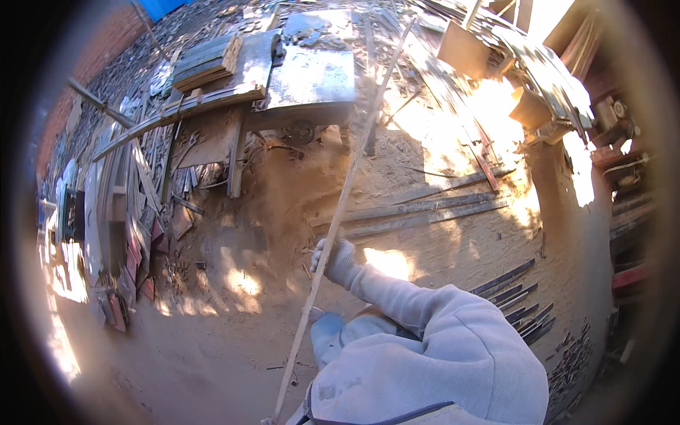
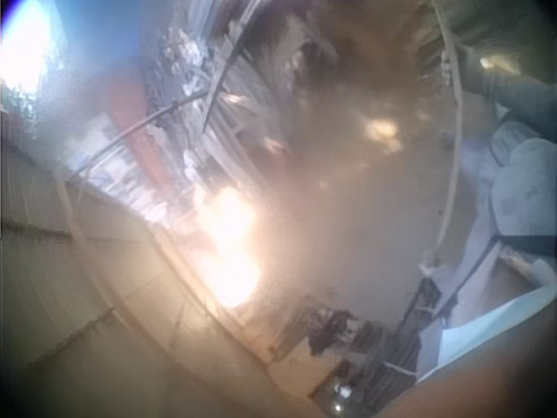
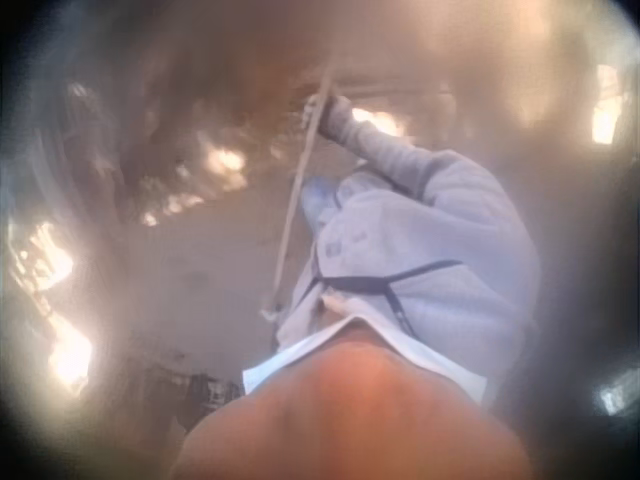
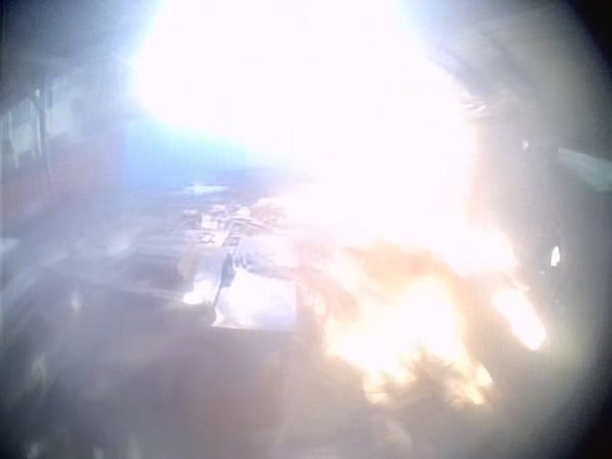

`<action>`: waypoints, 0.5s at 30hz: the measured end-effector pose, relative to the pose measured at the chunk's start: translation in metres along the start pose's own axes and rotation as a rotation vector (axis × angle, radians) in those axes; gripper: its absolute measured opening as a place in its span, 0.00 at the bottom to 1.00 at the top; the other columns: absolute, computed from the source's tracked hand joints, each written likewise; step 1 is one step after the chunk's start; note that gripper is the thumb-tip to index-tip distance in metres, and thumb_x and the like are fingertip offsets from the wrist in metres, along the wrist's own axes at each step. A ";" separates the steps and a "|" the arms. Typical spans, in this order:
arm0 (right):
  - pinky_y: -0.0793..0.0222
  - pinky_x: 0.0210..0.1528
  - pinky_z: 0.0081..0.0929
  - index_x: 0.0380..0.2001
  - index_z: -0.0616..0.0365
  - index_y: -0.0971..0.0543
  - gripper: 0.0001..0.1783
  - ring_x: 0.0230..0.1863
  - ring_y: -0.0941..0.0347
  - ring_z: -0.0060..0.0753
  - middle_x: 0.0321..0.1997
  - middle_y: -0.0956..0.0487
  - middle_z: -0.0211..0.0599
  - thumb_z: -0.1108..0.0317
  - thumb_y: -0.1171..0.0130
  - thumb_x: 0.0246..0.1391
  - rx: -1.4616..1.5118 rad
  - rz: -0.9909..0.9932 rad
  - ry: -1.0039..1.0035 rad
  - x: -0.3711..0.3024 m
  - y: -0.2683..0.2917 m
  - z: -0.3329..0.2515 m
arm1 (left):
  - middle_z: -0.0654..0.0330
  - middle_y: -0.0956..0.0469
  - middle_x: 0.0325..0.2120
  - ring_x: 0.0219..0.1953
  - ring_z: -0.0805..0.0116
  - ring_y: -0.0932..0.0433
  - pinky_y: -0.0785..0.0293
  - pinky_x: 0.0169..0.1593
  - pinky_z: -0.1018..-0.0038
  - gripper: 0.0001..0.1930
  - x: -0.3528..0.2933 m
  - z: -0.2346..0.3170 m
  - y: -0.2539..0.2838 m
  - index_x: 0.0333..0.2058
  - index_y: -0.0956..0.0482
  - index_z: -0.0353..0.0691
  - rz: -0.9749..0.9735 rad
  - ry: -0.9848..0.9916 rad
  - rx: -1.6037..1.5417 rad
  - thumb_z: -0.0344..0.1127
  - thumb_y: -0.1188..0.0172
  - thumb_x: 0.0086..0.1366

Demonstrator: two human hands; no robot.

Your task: The person positions long metal bars on a table saw, aligns them with the blade, and cuts them into shorter pieces. The person then stacks the cut pieces on the table and repeats the process with additional bars.

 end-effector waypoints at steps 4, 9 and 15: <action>0.24 0.38 0.62 0.33 0.55 0.20 0.41 0.29 0.23 0.58 0.27 0.21 0.46 0.23 0.50 0.64 -0.037 -0.104 -0.023 0.015 -0.043 0.041 | 0.53 0.21 0.41 0.48 0.55 0.21 0.23 0.59 0.57 0.26 -0.013 -0.042 0.049 0.41 0.22 0.35 0.069 0.048 -0.099 0.59 0.39 0.75; 0.23 0.50 0.59 0.39 0.53 0.16 0.40 0.40 0.20 0.53 0.37 0.16 0.42 0.23 0.47 0.64 -0.265 -0.356 -0.173 0.055 -0.111 0.161 | 0.52 0.21 0.44 0.50 0.55 0.21 0.24 0.60 0.57 0.28 -0.006 -0.106 0.152 0.43 0.22 0.34 0.158 0.096 -0.237 0.60 0.39 0.75; 0.20 0.51 0.36 0.54 0.62 0.19 0.27 0.47 0.18 0.30 0.48 0.14 0.35 0.46 0.34 0.70 -1.120 0.024 -0.019 0.079 -0.166 0.355 | 0.52 0.21 0.46 0.53 0.55 0.22 0.25 0.62 0.56 0.29 -0.001 -0.172 0.322 0.46 0.21 0.33 0.300 0.147 -0.390 0.61 0.38 0.74</action>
Point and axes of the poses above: each hand's wrist, its own x-axis towards the middle knuckle, its own y-axis out of the back of the hand, z = x × y, the point moved 7 cm from there along x, towards the middle knuckle
